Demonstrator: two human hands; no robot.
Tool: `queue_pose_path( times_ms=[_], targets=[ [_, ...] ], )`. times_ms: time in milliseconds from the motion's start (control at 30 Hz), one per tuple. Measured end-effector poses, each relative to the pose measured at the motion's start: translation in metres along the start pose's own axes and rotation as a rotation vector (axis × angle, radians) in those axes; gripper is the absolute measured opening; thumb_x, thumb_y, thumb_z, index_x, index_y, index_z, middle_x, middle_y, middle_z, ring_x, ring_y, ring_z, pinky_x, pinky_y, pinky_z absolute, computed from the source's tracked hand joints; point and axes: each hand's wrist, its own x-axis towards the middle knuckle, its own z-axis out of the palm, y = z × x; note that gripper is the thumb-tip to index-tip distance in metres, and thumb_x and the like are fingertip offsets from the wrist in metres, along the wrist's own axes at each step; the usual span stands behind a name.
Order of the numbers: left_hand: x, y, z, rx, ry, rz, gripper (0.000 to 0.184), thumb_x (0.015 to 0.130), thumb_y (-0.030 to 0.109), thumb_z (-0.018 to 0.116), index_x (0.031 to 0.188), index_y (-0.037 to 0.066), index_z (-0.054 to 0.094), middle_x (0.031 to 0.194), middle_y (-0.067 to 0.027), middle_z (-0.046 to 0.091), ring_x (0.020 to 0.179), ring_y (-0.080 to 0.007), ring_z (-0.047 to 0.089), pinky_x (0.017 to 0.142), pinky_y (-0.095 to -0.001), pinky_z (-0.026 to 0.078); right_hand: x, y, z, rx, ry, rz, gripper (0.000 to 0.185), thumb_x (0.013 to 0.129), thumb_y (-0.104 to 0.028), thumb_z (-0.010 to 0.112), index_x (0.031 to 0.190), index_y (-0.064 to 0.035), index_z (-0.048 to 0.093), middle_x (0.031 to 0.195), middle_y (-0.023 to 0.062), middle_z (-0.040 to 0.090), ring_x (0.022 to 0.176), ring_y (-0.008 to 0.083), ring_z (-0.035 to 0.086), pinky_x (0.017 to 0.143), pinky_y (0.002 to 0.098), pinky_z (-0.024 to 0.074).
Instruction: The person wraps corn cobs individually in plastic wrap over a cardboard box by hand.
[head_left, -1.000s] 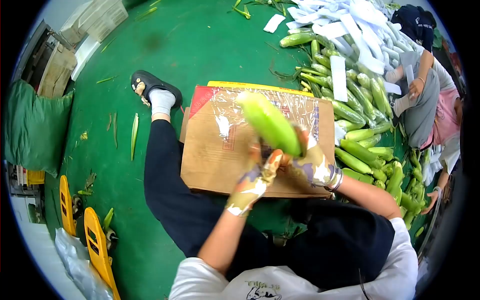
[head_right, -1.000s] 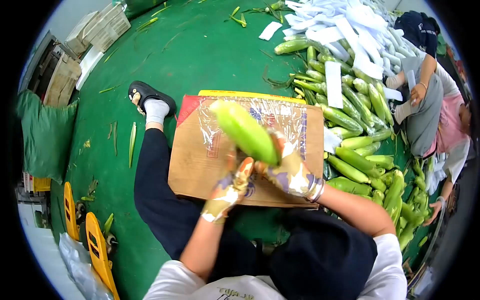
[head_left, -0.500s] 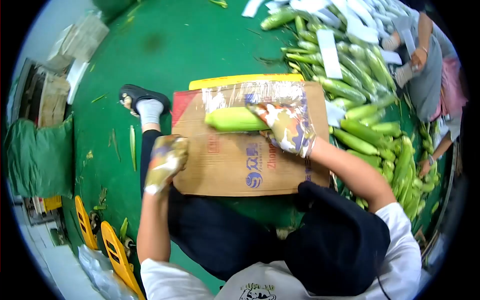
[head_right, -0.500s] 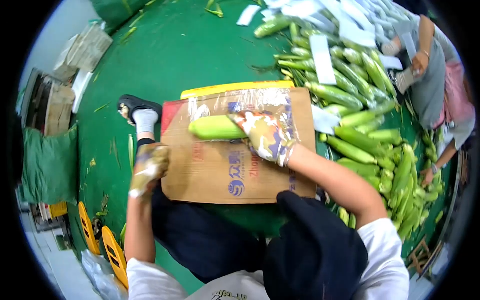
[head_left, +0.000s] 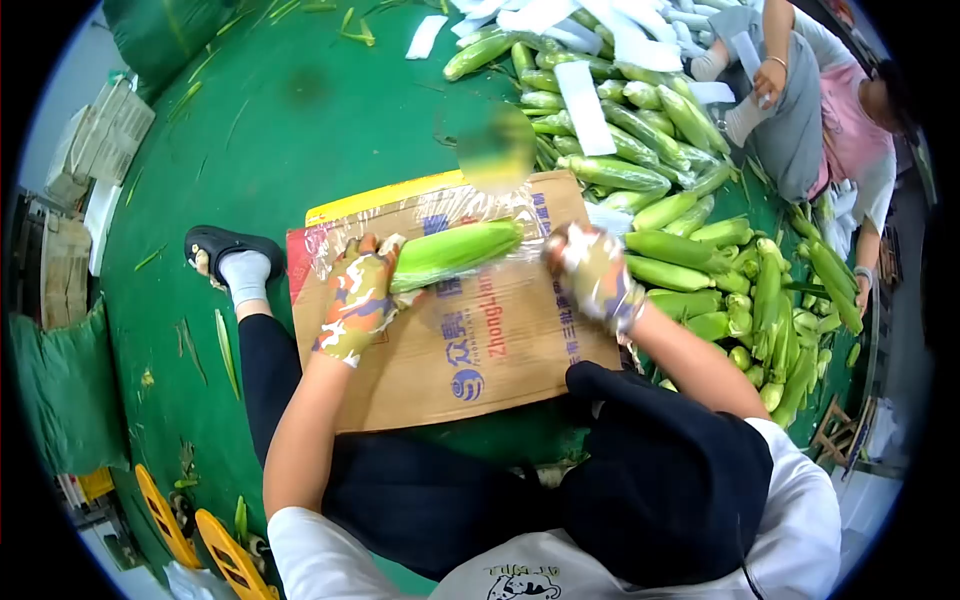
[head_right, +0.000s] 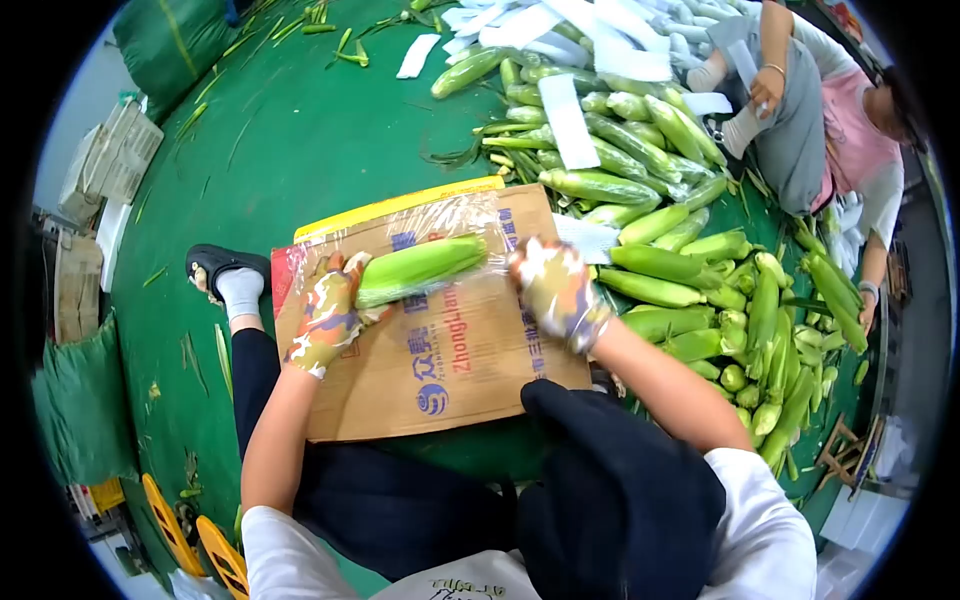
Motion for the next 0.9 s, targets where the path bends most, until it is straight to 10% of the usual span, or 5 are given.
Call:
queue_pose_path(
  times_ms=[133, 367, 500, 600, 900],
  targets=[
    [-0.028, 0.034, -0.020, 0.037, -0.055, 0.010, 0.043, 0.077, 0.020, 0.071, 0.113, 0.001, 0.057, 0.107, -0.0199, 0.058, 0.092, -0.0353, 0.062, 0.076, -0.0403, 0.052, 0.030, 0.029, -0.008, 0.958, 0.502, 0.218, 0.018, 0.089, -0.015, 0.061, 0.080, 0.0014, 0.063, 0.067, 0.0016, 0.061, 0.062, 0.0069, 0.053, 0.056, 0.0228, 0.0453],
    [-0.070, 0.063, -0.008, -0.343, -0.444, -0.137, 0.064, 0.067, 0.044, 0.077, 0.110, 0.003, 0.055, 0.101, -0.0228, 0.059, 0.091, -0.0388, 0.061, 0.078, -0.0444, 0.049, -0.030, -0.077, -0.014, 0.252, -0.335, -0.218, 0.066, 0.082, -0.049, 0.059, 0.123, 0.0029, 0.049, 0.118, 0.0196, 0.052, 0.107, 0.0346, 0.053, 0.082, 0.0459, 0.0493],
    [-0.063, 0.049, 0.001, 0.187, 0.193, -0.007, 0.057, 0.079, 0.027, 0.070, 0.124, 0.001, 0.049, 0.123, -0.0192, 0.048, 0.116, -0.0380, 0.047, 0.092, -0.0463, 0.041, 0.038, -0.069, 0.006, 0.058, 0.134, -0.237, 0.049, 0.082, -0.036, 0.060, 0.113, 0.0013, 0.053, 0.117, 0.0193, 0.052, 0.106, 0.0319, 0.054, 0.075, 0.0413, 0.0509],
    [-0.042, 0.040, 0.011, 0.203, 0.156, 0.093, 0.067, 0.076, 0.039, 0.071, 0.127, 0.003, 0.048, 0.119, -0.0184, 0.050, 0.113, -0.0381, 0.046, 0.101, -0.0486, 0.030, 0.100, -0.058, 0.001, 0.087, 0.092, -0.299, 0.029, 0.077, -0.013, 0.060, 0.102, 0.0001, 0.055, 0.105, 0.0184, 0.058, 0.090, 0.0332, 0.062, 0.074, 0.0411, 0.0508],
    [-0.028, 0.037, 0.008, 0.034, -0.036, 0.059, 0.061, 0.073, 0.053, 0.068, 0.112, 0.007, 0.061, 0.095, -0.0120, 0.060, 0.089, -0.0287, 0.059, 0.085, -0.0414, 0.043, 0.123, -0.058, 0.023, 0.835, -0.558, -0.743, 0.049, 0.096, -0.050, 0.037, 0.122, -0.0105, 0.051, 0.103, 0.0177, 0.063, 0.094, 0.0331, 0.060, 0.083, 0.0387, 0.0453]
  ],
)
